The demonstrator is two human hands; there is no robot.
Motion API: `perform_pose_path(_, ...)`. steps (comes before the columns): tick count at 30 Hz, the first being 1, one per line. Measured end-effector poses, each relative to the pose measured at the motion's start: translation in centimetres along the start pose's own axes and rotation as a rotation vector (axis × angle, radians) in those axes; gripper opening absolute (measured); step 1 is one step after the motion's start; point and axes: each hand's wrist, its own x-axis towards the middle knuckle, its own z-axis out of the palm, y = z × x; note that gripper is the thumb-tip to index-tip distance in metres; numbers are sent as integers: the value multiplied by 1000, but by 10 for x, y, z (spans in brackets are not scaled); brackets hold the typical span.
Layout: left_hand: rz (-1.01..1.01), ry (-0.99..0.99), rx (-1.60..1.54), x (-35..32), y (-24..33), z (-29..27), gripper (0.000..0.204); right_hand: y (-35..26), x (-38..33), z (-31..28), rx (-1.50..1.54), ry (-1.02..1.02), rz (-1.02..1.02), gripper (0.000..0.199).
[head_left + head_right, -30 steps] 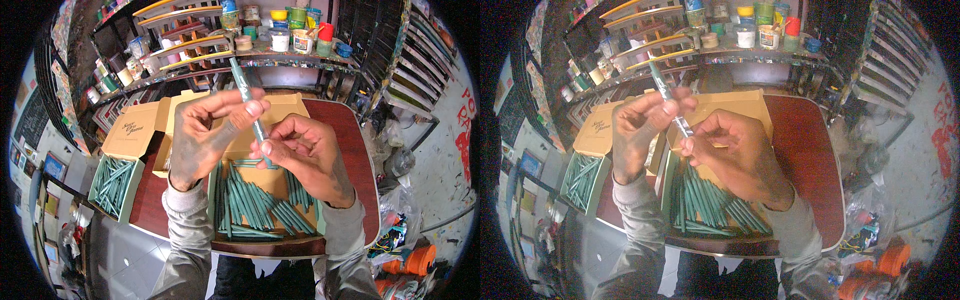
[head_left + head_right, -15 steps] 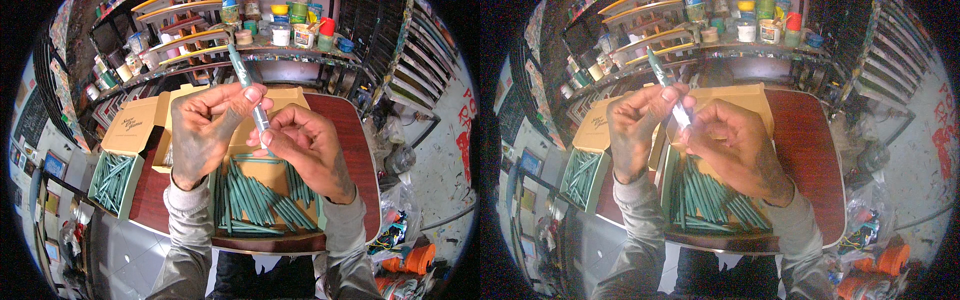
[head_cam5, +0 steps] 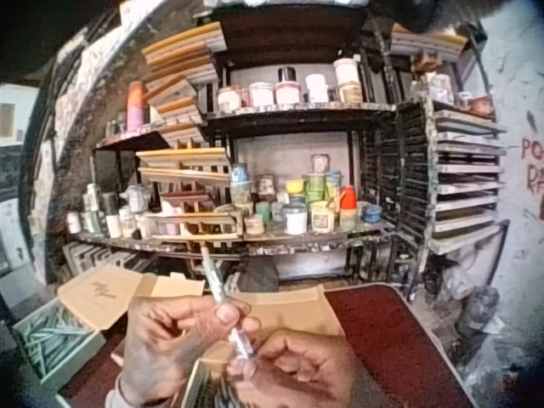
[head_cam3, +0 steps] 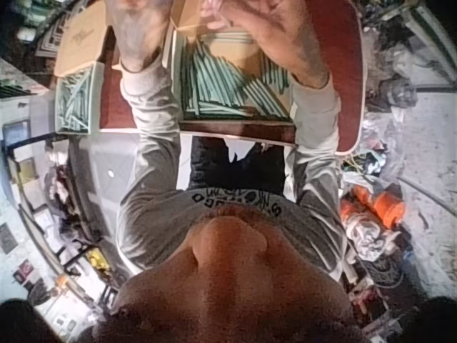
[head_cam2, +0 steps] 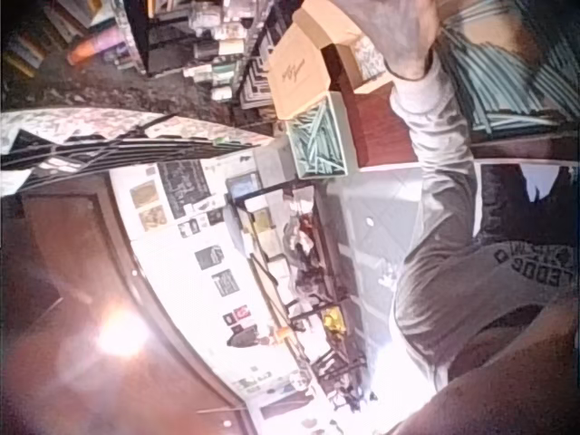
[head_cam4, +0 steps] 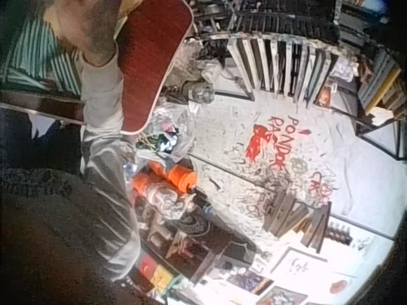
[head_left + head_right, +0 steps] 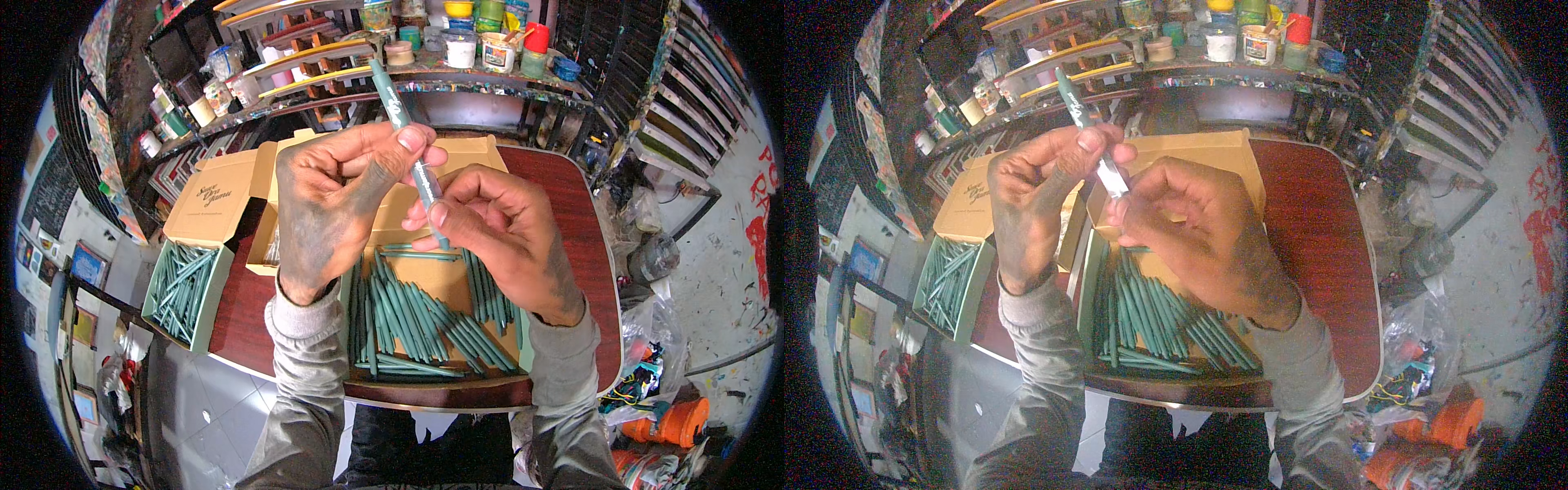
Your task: The person takes a pen from a box, wraps a silver sleeve around it, and uses a thin wooden stick to adjust and secure the sleeve before placing the completed pen back in a box.
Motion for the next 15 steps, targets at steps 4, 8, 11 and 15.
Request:
perform_pose_path(4,4,25,-1,-1,0,4,27,-2,-1,-1,-4,8,8,17)
perform_pose_path(8,36,21,21,-1,-1,3,28,-3,0,-2,-18,5,37,17)
perform_pose_path(11,42,26,1,-1,-1,4,27,-1,0,-2,-10,8,6,17)
perform_pose_path(15,43,25,-26,-2,-2,5,26,-2,0,-2,-20,3,28,19)
